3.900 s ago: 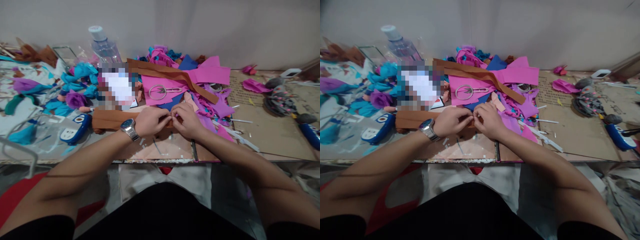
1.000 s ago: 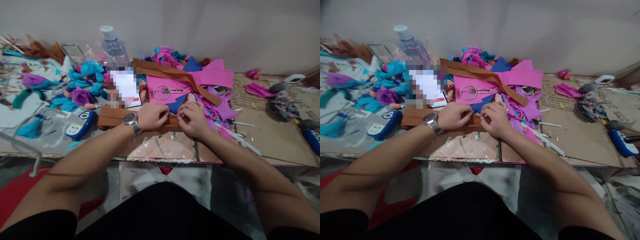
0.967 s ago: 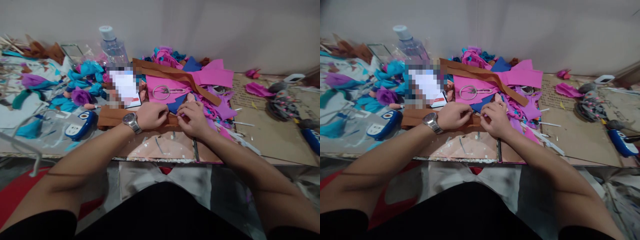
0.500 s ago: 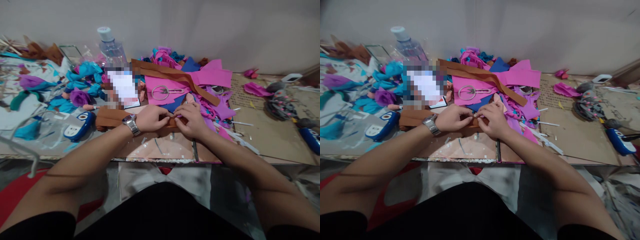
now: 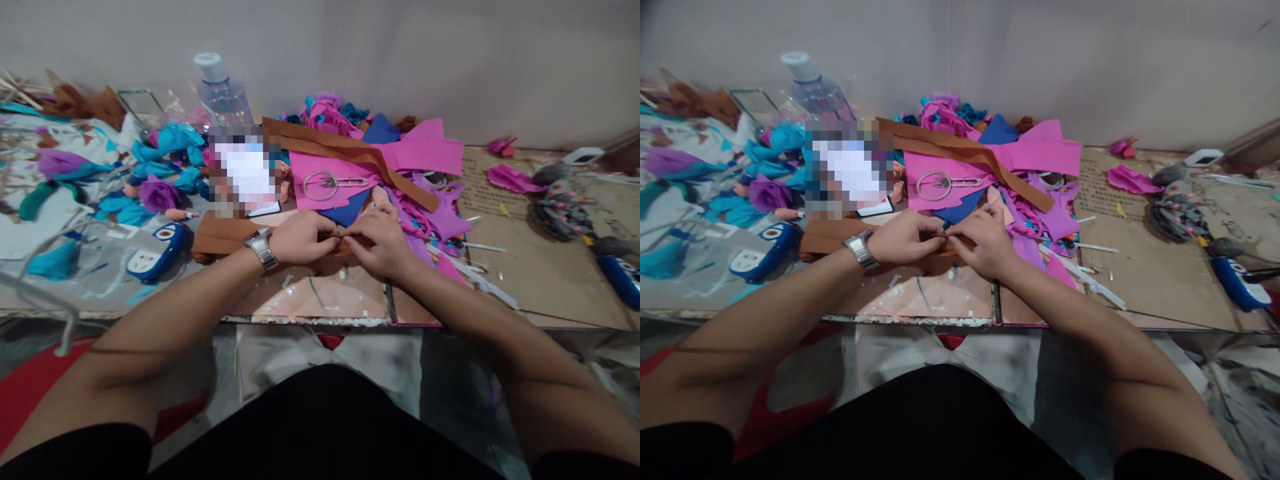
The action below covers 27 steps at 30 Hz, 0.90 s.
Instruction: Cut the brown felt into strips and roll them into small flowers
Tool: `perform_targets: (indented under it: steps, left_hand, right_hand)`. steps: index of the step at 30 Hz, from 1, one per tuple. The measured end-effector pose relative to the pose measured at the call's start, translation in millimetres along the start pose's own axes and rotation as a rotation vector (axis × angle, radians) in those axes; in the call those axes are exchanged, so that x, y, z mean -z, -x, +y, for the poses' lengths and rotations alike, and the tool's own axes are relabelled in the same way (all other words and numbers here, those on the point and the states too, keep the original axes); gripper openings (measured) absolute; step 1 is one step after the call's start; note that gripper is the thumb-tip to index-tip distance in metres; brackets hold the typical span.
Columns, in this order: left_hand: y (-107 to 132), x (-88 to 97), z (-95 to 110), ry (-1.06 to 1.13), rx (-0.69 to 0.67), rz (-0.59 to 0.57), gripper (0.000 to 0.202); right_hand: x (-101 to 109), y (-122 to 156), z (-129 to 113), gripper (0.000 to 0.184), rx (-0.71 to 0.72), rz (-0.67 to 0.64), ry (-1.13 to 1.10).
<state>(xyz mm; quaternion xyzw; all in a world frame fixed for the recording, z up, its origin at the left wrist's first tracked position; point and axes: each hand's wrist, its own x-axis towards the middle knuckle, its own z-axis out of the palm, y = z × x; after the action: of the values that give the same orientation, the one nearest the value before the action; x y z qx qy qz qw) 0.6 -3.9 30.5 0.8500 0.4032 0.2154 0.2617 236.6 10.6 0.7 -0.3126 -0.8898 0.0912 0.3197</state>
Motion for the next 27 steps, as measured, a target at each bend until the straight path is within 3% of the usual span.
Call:
perform_targets:
  steps: [27]
  left_hand:
    - [-1.2,4.3,-0.6,0.231,0.125,-0.073,0.016]
  right_hand:
    - [-1.5,0.1,-3.4,0.009,0.172,0.103,0.083]
